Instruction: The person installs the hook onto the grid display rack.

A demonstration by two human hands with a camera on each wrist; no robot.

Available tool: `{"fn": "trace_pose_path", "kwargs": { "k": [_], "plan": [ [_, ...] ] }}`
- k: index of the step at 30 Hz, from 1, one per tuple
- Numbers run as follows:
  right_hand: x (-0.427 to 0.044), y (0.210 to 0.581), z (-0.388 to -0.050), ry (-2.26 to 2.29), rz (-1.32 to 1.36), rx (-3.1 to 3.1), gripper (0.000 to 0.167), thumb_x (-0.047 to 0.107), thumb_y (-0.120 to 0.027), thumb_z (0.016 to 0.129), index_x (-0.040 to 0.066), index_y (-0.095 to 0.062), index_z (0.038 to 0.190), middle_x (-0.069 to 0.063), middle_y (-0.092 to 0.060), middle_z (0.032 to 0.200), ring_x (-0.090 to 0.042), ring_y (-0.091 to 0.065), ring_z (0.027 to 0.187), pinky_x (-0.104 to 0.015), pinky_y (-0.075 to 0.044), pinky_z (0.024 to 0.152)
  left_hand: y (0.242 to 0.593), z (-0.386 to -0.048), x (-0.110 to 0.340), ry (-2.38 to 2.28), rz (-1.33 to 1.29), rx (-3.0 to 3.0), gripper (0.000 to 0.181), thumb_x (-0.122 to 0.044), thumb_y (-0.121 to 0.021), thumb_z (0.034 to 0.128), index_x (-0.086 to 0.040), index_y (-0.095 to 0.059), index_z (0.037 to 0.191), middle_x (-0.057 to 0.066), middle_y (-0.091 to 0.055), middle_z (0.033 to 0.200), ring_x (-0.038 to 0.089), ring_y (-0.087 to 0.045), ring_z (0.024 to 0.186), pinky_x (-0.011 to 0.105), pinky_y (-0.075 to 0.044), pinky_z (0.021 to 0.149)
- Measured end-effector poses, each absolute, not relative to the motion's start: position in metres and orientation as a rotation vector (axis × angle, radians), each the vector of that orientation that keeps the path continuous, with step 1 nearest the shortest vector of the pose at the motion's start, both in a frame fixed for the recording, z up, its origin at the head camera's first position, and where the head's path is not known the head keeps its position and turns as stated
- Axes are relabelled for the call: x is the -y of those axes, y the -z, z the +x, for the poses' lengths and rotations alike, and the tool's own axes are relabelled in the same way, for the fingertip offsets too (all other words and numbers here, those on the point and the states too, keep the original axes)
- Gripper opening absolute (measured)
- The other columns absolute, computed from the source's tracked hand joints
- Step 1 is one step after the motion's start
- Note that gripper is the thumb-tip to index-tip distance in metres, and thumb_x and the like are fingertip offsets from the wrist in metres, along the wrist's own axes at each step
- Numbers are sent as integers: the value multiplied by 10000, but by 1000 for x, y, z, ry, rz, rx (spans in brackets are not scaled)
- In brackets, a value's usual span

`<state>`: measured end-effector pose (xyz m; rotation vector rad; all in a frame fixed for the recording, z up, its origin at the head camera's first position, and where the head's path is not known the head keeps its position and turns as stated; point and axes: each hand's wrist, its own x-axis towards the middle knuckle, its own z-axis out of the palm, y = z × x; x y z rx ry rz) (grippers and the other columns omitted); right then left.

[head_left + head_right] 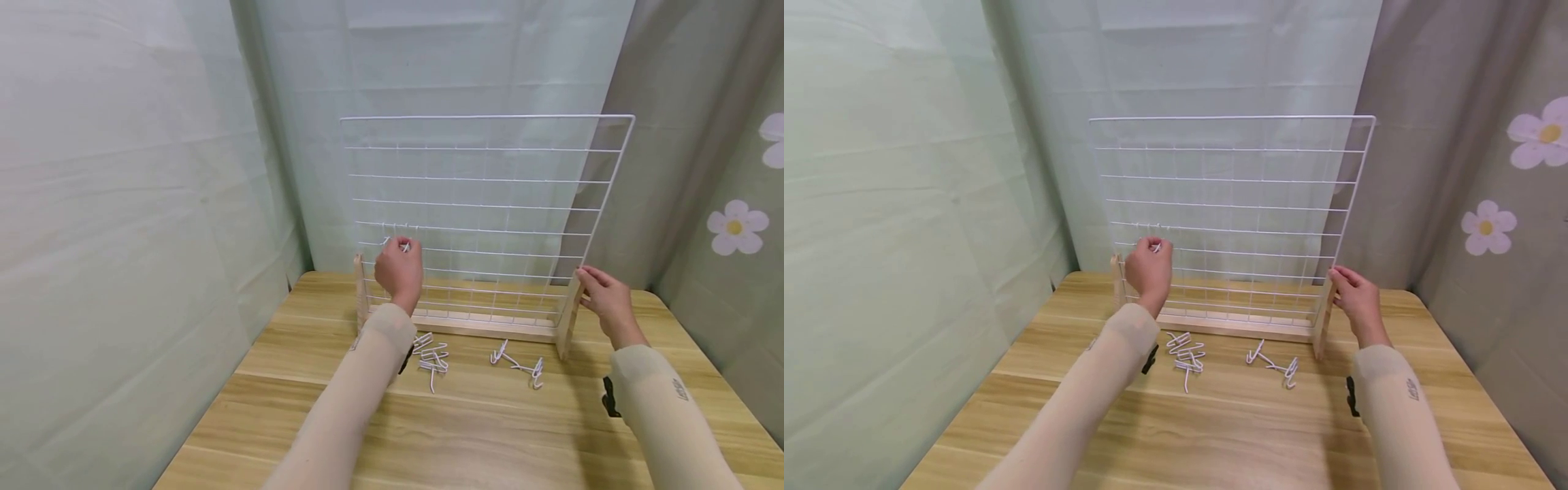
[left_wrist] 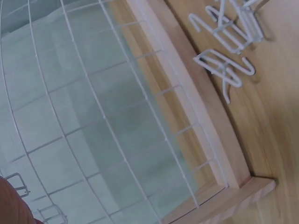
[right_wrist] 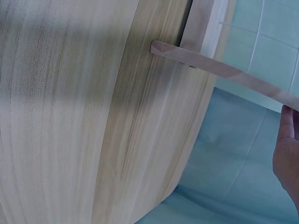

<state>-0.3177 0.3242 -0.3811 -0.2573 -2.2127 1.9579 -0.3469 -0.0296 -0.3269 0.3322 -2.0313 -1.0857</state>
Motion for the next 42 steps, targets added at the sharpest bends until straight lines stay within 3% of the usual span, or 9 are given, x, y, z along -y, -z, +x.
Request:
{"fn": "trace_pose_path", "kwargs": {
  "k": [10,17,19,22,26,33,42],
  "plan": [
    [-323,381,-316,-1967,-260,2202,612,483,-570,959,126,-498,1452,-69,-478,1379,-293,-412,1333,-460,-364,1049,316,-350,29,1066,362,2112,168,-262,-653,898,-115,-733,885,31,-710,770,223,-650,678,379,-488,608],
    [-322,383,-314,-2014,-232,2134,589,434,-616,949,83,-523,1413,90,-552,1153,-181,-486,1199,-252,-494,895,315,-354,31,1012,371,2120,181,-259,-642,912,-109,-738,881,47,-717,770,250,-661,669,418,-509,599],
    [-322,383,-315,-2001,-232,2144,572,442,-604,955,97,-528,1405,74,-549,1175,-190,-482,1213,-277,-488,921,315,-355,31,1016,361,2122,173,-256,-644,911,-112,-734,875,46,-715,766,248,-658,662,420,-508,595],
    [-320,382,-315,-1952,-244,2199,604,478,-561,966,109,-497,1440,-17,-513,1303,-250,-441,1294,-404,-413,1029,316,-355,31,1022,347,2126,170,-252,-647,913,-113,-726,856,45,-711,757,246,-654,654,417,-505,592],
    [-319,382,-316,-1948,-251,2214,673,495,-544,968,78,-437,1486,-69,-470,1376,-287,-407,1329,-499,-354,1065,317,-355,29,1021,339,2131,167,-247,-651,914,-112,-730,856,45,-715,767,240,-658,656,411,-508,589],
    [-320,384,-316,-1964,-244,2192,682,489,-573,953,66,-451,1474,20,-527,1256,-213,-465,1251,-437,-390,1046,318,-356,29,1013,342,2160,155,-243,-661,916,-113,-734,876,43,-715,798,225,-659,677,389,-501,586],
    [-320,384,-315,-1960,-228,2181,647,485,-577,953,92,-484,1458,3,-521,1284,-217,-468,1251,-444,-369,1050,323,-356,29,986,362,2191,160,-259,-662,902,-129,-749,872,33,-724,816,245,-677,716,419,-510,607]
  ]
}}
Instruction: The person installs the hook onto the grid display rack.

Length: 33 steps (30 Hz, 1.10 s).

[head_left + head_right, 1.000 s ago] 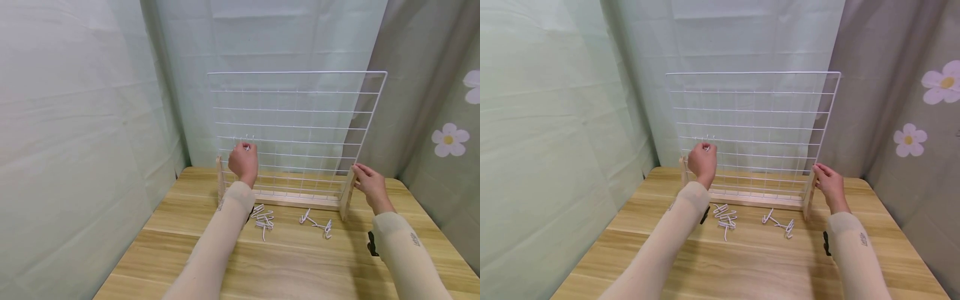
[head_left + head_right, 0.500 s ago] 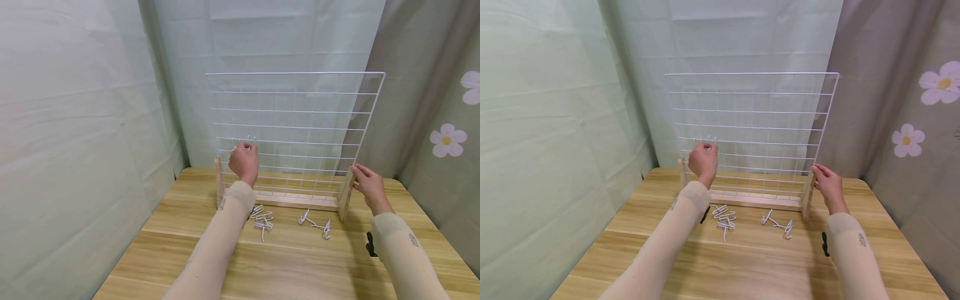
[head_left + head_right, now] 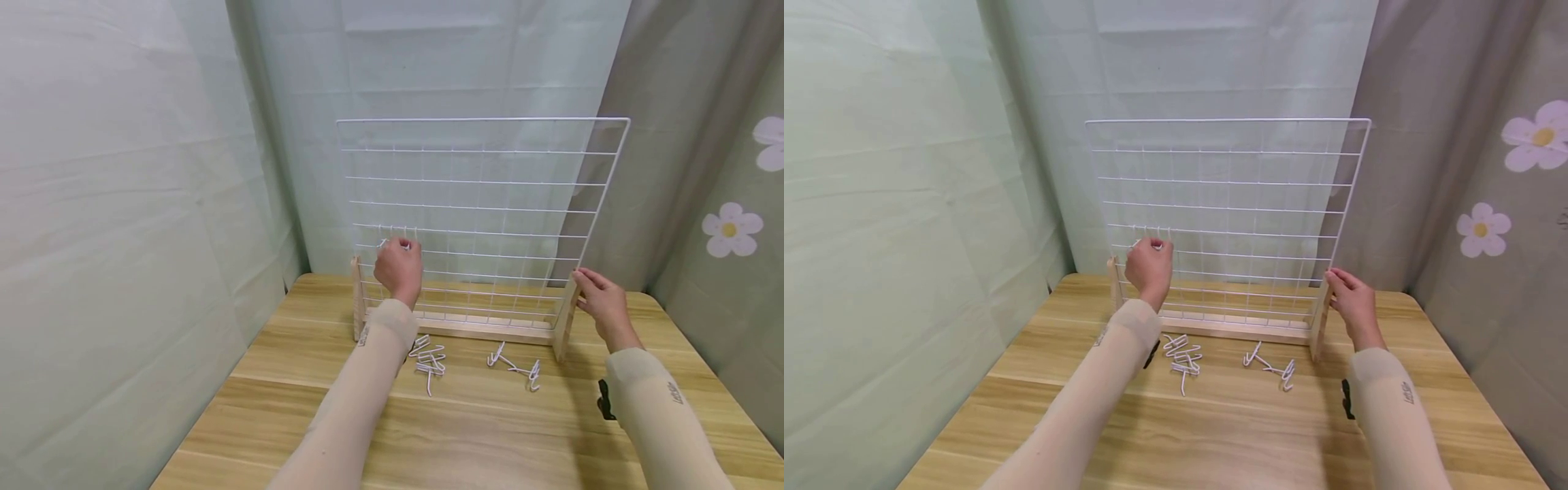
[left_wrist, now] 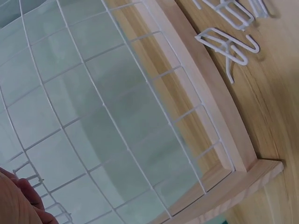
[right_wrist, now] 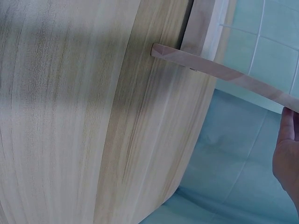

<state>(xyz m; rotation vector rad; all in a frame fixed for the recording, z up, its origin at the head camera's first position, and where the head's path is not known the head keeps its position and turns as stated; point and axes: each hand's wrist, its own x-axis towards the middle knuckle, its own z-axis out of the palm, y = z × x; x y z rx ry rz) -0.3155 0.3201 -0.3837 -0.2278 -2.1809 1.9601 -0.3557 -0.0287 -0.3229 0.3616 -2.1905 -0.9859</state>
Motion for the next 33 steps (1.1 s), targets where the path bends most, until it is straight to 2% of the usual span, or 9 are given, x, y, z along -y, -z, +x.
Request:
{"fn": "trace_pose_path", "kwargs": {
  "k": [6,13,21,27,33],
  "plan": [
    [-320,384,-314,-1976,-232,2163,528,479,-593,946,176,-563,1378,17,-529,1269,-200,-475,1240,-420,-377,1043,326,-354,28,993,366,2201,179,-281,-664,896,-130,-757,922,40,-737,850,271,-689,751,441,-514,617],
    [-319,383,-317,-1938,-241,2209,681,505,-550,958,92,-444,1488,-72,-467,1389,-271,-421,1322,-461,-367,1056,333,-354,30,1023,357,2189,212,-312,-652,914,-126,-752,934,40,-734,849,268,-685,753,446,-511,618],
    [-321,382,-316,-1975,-269,2182,640,500,-556,957,131,-474,1474,-71,-453,1407,-302,-374,1367,-485,-341,1071,342,-351,32,1039,304,2184,166,-281,-675,894,-126,-731,913,25,-702,769,253,-665,708,432,-489,599],
    [-322,381,-315,-1960,-274,2195,694,520,-543,954,104,-433,1498,-117,-405,1477,-330,-352,1388,-477,-348,1070,351,-345,32,1070,279,2208,141,-252,-680,869,-120,-723,890,10,-693,743,242,-652,683,418,-482,594],
    [-323,380,-314,-1958,-268,2186,655,506,-554,953,120,-469,1475,-96,-436,1433,-302,-382,1362,-482,-348,1066,361,-341,35,1095,252,2208,136,-246,-672,853,-117,-717,866,13,-677,729,246,-643,682,428,-474,587]
  ]
}}
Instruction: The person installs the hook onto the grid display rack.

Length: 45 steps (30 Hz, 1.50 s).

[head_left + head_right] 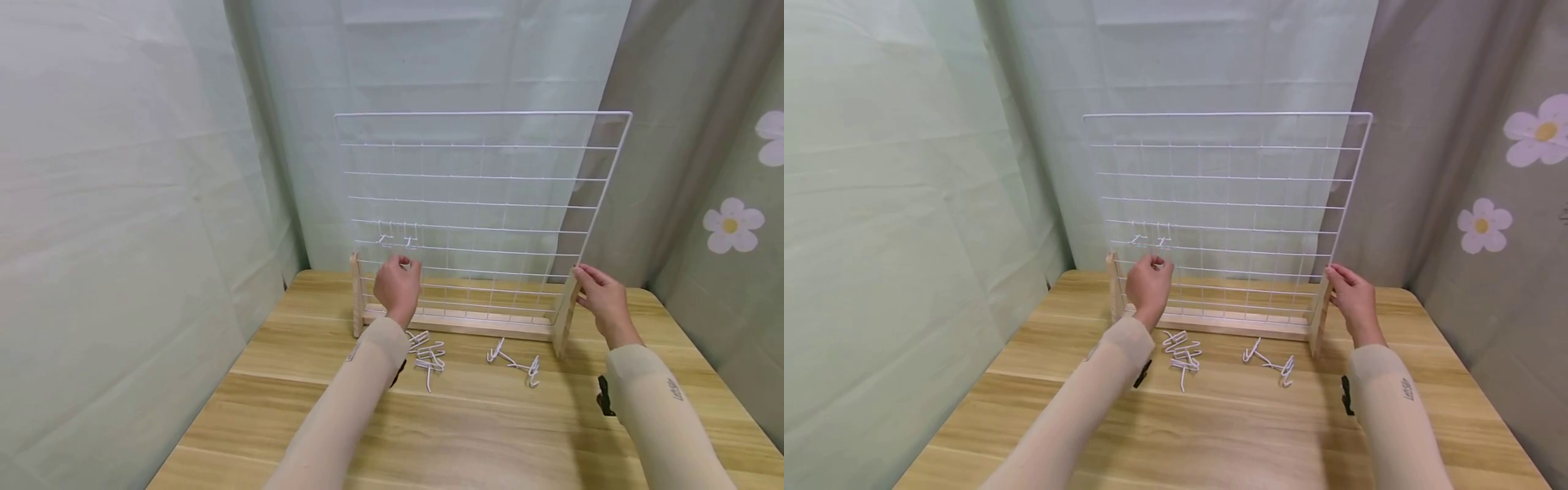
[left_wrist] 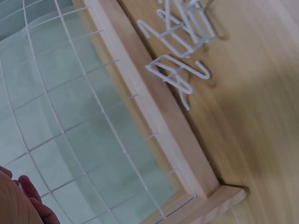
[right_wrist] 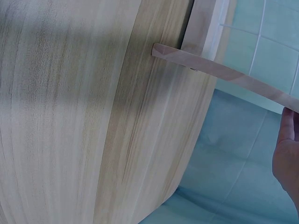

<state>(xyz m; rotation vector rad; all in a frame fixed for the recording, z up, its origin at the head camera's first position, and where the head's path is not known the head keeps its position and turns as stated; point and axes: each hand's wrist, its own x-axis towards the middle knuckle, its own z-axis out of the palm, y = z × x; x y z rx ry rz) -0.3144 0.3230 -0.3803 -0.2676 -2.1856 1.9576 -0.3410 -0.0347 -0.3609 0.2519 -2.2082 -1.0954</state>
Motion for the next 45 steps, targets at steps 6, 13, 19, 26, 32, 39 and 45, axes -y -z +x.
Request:
{"fn": "trace_pose_path", "kwargs": {
  "k": [6,13,19,26,32,39,45],
  "plan": [
    [-323,381,-314,-1955,-262,2195,633,503,-559,954,133,-488,1463,-67,-465,1396,-269,-421,1322,-450,-365,1053,378,-336,39,1108,201,2246,134,-247,-648,854,-138,-725,847,-21,-637,693,206,-607,636,390,-463,551],
    [-319,383,-311,-1935,-265,2215,657,506,-517,975,103,-445,1489,-120,-418,1453,-306,-392,1350,-469,-366,1059,394,-328,39,1133,140,2285,132,-249,-658,853,-136,-726,868,-34,-619,689,191,-587,625,375,-444,563],
    [-317,383,-310,-1946,-249,2213,659,501,-516,980,94,-437,1492,-164,-370,1506,-367,-340,1396,-492,-352,1068,403,-327,38,1130,141,2308,113,-247,-675,852,-143,-716,865,-41,-626,709,176,-590,630,357,-445,553],
    [-319,386,-313,-1934,-244,2234,680,504,-508,981,83,-411,1505,-148,-393,1496,-347,-364,1382,-473,-371,1056,412,-326,42,1154,146,2333,106,-254,-695,850,-150,-710,862,-49,-606,700,168,-570,620,338,-423,545],
    [-324,382,-316,-1942,-265,2210,664,501,-542,967,112,-440,1495,-120,-405,1480,-332,-359,1384,-463,-358,1054,418,-334,49,1189,67,2323,128,-246,-714,826,-138,-719,895,-43,-592,708,157,-545,629,331,-414,568],
    [-330,384,-315,-1932,-268,2227,691,519,-533,961,104,-423,1503,-137,-383,1487,-331,-360,1378,-454,-363,1048,427,-334,62,1327,-109,2348,174,-152,-714,817,-97,-737,980,-30,-597,746,128,-535,663,298,-425,613],
    [-329,383,-314,-1928,-256,2234,719,529,-515,965,87,-390,1518,-171,-341,1533,-356,-337,1399,-470,-355,1060,434,-334,76,1391,-206,2374,162,-124,-725,824,-74,-723,978,-6,-614,783,133,-551,708,278,-444,643]
  ]
}}
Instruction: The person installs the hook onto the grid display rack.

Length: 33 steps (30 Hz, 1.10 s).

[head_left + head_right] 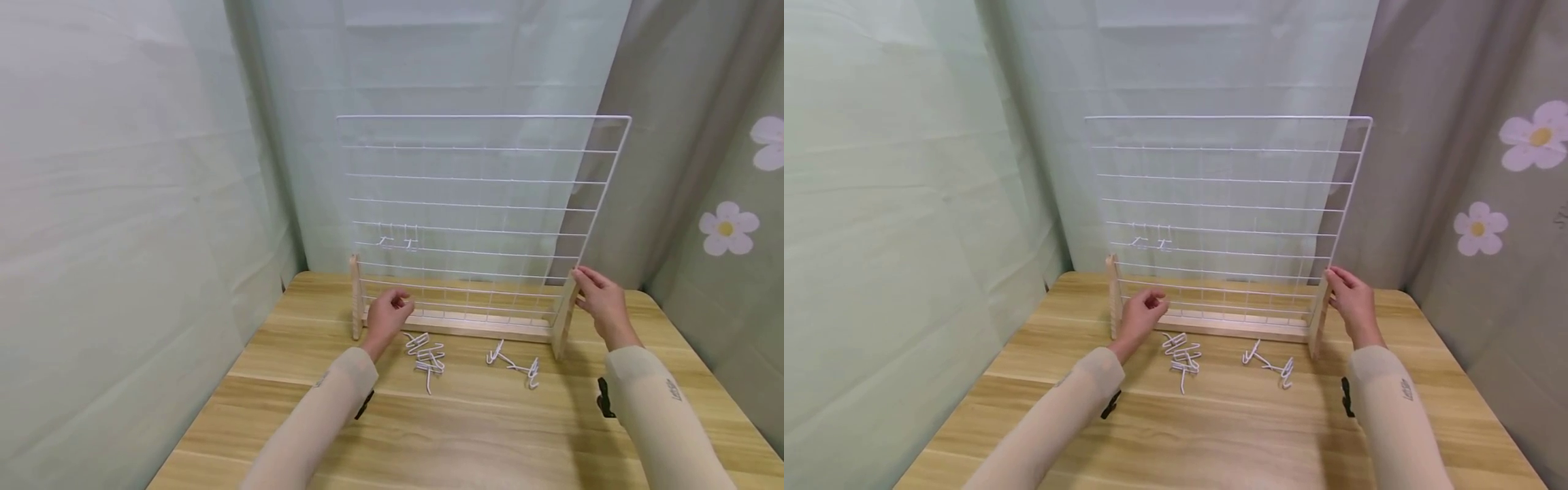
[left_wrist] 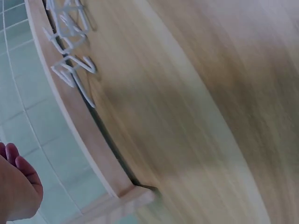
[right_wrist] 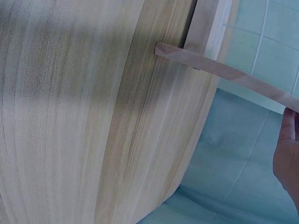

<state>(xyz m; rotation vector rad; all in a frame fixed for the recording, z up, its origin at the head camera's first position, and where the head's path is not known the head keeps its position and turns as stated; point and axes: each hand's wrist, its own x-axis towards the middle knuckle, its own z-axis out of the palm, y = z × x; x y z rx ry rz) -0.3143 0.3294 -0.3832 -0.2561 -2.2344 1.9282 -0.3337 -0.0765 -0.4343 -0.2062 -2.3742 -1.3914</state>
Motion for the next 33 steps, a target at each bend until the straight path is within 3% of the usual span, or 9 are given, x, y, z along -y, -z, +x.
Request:
{"fn": "trace_pose_path", "kwargs": {
  "k": [11,21,33],
  "plan": [
    [-329,381,-315,-1943,-262,2222,704,502,-521,977,64,-389,1513,-158,-360,1515,-368,-326,1406,-481,-344,1067,449,-338,88,1516,-257,2407,192,-78,-736,836,-13,-716,1015,16,-605,809,138,-536,749,255,-449,681],
    [-329,382,-316,-1972,-277,2186,629,506,-555,955,145,-485,1465,-115,-409,1471,-352,-337,1402,-479,-347,1069,459,-340,95,1525,-281,2463,215,-73,-746,854,17,-708,1046,35,-622,838,152,-544,775,274,-457,709],
    [-329,382,-315,-1976,-269,2178,624,490,-548,967,129,-475,1471,-117,-419,1460,-354,-341,1401,-488,-338,1077,474,-336,103,1539,-322,2502,195,-43,-739,864,36,-693,1036,44,-619,838,159,-547,782,277,-463,719]
  ]
}}
